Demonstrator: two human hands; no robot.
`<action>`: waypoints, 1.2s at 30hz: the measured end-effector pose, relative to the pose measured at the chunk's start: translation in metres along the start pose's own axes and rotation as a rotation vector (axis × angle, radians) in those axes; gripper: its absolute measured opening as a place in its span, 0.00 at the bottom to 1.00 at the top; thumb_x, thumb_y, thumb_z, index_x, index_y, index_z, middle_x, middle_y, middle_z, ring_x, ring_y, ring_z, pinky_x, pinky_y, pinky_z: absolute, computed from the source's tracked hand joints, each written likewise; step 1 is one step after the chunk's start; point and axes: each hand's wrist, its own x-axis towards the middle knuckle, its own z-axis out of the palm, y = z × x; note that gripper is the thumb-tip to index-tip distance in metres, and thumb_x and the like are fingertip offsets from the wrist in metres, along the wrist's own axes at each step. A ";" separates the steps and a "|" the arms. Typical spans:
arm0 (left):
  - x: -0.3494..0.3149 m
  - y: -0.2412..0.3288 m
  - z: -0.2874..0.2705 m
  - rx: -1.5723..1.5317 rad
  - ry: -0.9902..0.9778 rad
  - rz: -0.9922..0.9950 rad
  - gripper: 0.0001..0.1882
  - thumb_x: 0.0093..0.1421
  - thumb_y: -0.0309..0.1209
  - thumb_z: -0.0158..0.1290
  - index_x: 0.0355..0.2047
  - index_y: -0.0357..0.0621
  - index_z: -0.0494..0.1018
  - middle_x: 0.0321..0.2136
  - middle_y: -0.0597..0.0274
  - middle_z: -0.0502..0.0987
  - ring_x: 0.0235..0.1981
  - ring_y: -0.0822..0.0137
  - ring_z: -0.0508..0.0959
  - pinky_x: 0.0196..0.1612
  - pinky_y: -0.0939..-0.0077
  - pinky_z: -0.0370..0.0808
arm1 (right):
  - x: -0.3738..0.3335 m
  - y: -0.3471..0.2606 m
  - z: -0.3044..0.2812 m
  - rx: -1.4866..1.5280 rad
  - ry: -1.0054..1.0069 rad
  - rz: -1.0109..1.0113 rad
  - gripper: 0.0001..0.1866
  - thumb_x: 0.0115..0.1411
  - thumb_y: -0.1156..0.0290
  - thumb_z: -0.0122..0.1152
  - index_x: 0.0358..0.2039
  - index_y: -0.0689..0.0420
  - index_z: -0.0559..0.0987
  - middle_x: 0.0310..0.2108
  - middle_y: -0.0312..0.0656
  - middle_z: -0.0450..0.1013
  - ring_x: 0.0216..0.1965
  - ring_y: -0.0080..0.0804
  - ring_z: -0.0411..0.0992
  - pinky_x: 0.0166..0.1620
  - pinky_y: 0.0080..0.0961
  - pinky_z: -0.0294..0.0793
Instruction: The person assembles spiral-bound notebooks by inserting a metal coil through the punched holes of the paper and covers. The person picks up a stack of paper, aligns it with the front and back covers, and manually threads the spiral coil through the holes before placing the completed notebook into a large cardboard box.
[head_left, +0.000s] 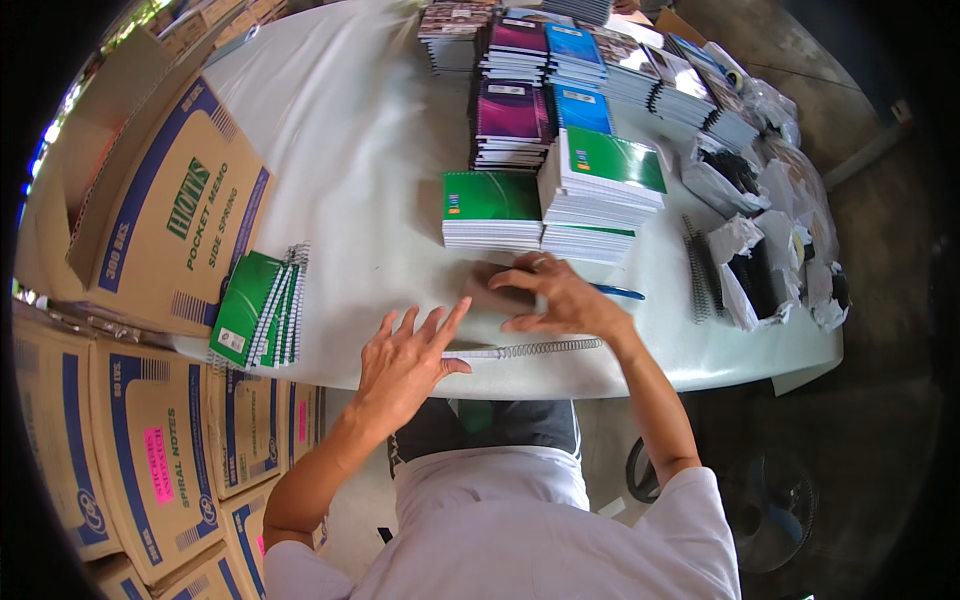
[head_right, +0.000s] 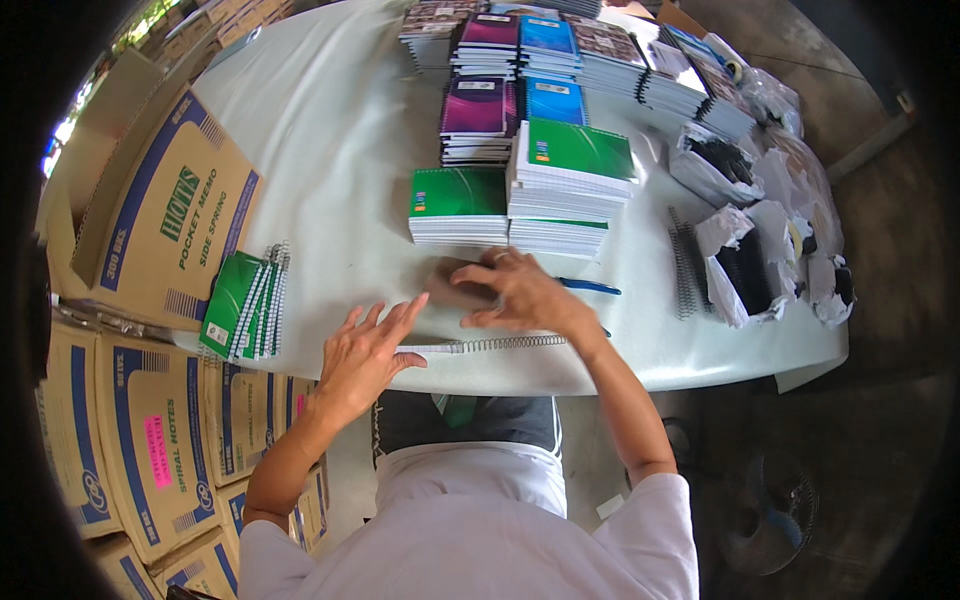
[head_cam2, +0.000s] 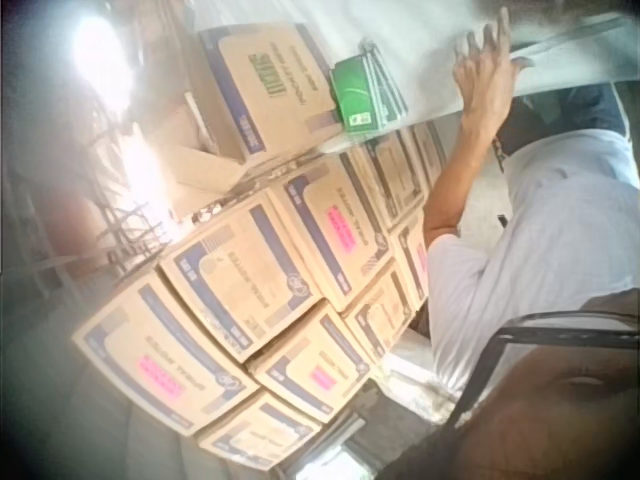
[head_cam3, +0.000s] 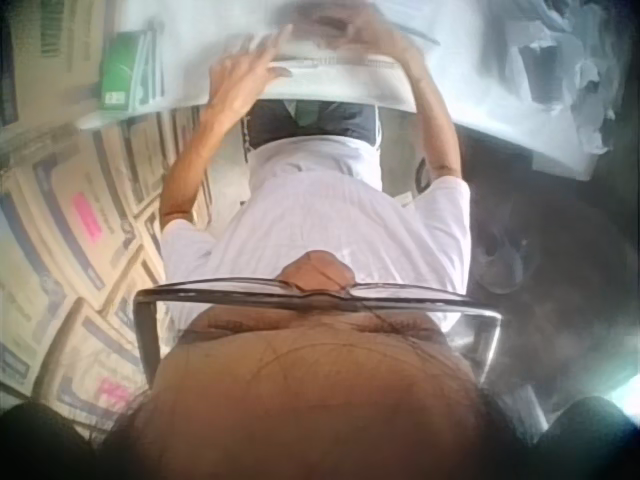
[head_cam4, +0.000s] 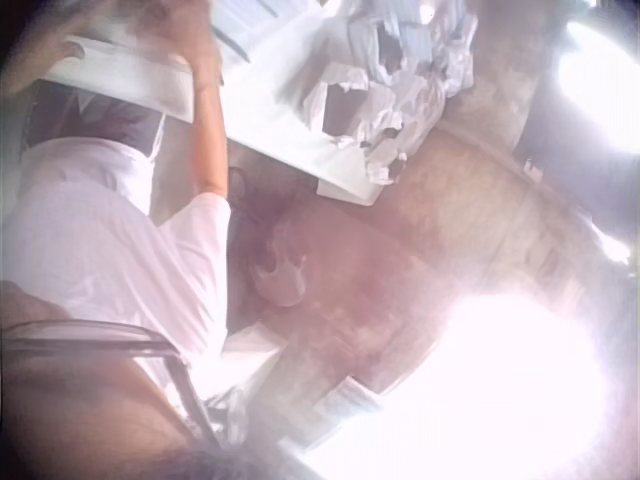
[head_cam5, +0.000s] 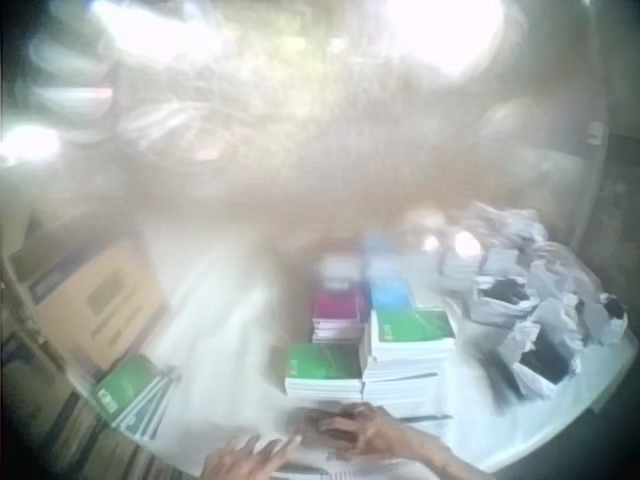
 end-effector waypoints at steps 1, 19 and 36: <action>0.001 -0.002 -0.002 -0.032 0.033 0.016 0.46 0.53 0.48 0.62 0.70 0.57 0.55 0.52 0.55 0.77 0.48 0.47 0.79 0.50 0.55 0.76 | -0.004 0.010 -0.007 0.207 0.037 -0.097 0.31 0.57 0.50 0.68 0.57 0.50 0.76 0.56 0.57 0.70 0.56 0.54 0.68 0.60 0.41 0.65; 0.013 -0.007 -0.031 -0.153 -0.350 0.017 0.28 0.59 0.50 0.56 0.57 0.54 0.72 0.45 0.57 0.81 0.42 0.53 0.82 0.34 0.59 0.80 | -0.018 0.038 -0.004 0.061 -0.036 -0.096 0.22 0.48 0.74 0.69 0.46 0.44 0.83 0.67 0.52 0.57 0.69 0.55 0.53 0.69 0.53 0.54; 0.009 -0.019 -0.006 -0.196 -0.031 0.000 0.37 0.51 0.49 0.63 0.61 0.55 0.70 0.52 0.64 0.79 0.54 0.52 0.78 0.45 0.59 0.80 | -0.012 -0.003 -0.004 0.854 -0.228 0.036 0.23 0.44 0.69 0.70 0.44 0.61 0.84 0.58 0.59 0.71 0.62 0.52 0.68 0.66 0.44 0.60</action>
